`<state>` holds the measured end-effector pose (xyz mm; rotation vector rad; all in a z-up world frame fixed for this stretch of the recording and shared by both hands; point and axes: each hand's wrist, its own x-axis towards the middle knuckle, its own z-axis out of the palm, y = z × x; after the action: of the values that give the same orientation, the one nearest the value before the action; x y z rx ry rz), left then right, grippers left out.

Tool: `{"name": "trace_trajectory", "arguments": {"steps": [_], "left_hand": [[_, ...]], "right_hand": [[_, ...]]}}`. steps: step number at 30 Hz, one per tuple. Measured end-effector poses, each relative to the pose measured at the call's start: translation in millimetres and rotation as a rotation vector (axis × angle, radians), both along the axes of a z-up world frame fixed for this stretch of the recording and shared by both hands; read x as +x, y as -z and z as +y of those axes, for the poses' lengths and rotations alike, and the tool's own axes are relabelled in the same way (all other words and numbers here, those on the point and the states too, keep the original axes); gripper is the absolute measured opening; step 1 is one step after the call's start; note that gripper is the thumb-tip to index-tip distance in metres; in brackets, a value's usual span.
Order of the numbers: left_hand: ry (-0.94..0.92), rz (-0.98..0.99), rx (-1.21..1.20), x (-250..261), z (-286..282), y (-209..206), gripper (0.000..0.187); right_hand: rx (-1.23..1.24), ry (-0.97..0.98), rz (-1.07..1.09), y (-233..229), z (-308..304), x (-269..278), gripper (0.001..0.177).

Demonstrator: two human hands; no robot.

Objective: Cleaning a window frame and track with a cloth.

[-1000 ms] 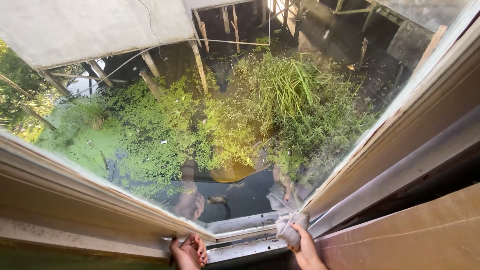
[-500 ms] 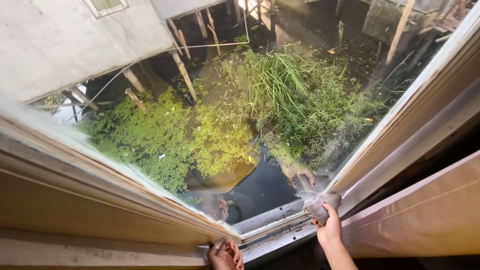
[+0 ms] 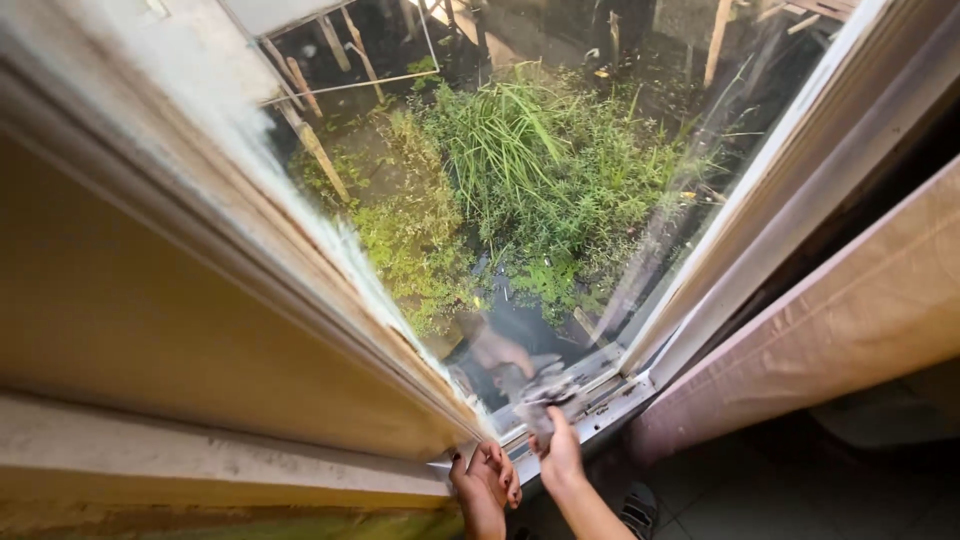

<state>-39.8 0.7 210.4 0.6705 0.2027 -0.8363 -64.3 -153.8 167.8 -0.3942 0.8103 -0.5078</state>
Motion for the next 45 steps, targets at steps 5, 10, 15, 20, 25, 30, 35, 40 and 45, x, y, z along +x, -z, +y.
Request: {"name": "trace_trajectory", "arguments": {"steps": [5,10,15,20,25,30,35,40,45], "left_hand": [[-0.026,0.003,0.012,-8,2,-42,0.062],[-0.05,-0.019,0.022,-16,5,-83,0.051],[-0.101,-0.1,-0.005,-19,9,-94,0.044],[-0.106,-0.134,0.005,-17,6,-97,0.045],[-0.1,-0.105,0.034,-11,6,-79,0.048],[-0.06,-0.005,0.053,-3,4,-50,0.054],[-0.062,-0.057,-0.004,-4,3,-43,0.054],[-0.092,-0.093,0.059,-6,0,-52,0.052],[-0.109,-0.129,0.015,-9,2,-44,0.05]], "right_hand": [[-0.021,-0.123,0.17,-13,50,-10,0.023],[-0.123,-0.172,0.259,-35,54,-13,0.031],[-0.288,-0.036,-0.026,-145,42,-15,0.033],[-0.399,-0.113,-0.233,-246,53,-13,0.031],[-0.523,-0.182,-0.34,-275,64,-5,0.033],[-0.433,-0.074,-0.347,-250,67,2,0.029],[-0.389,-0.053,-0.316,-204,57,3,0.026],[-0.396,-0.021,-0.146,-166,45,1,0.023],[-0.453,0.039,-0.048,-134,40,1,0.02]]}}
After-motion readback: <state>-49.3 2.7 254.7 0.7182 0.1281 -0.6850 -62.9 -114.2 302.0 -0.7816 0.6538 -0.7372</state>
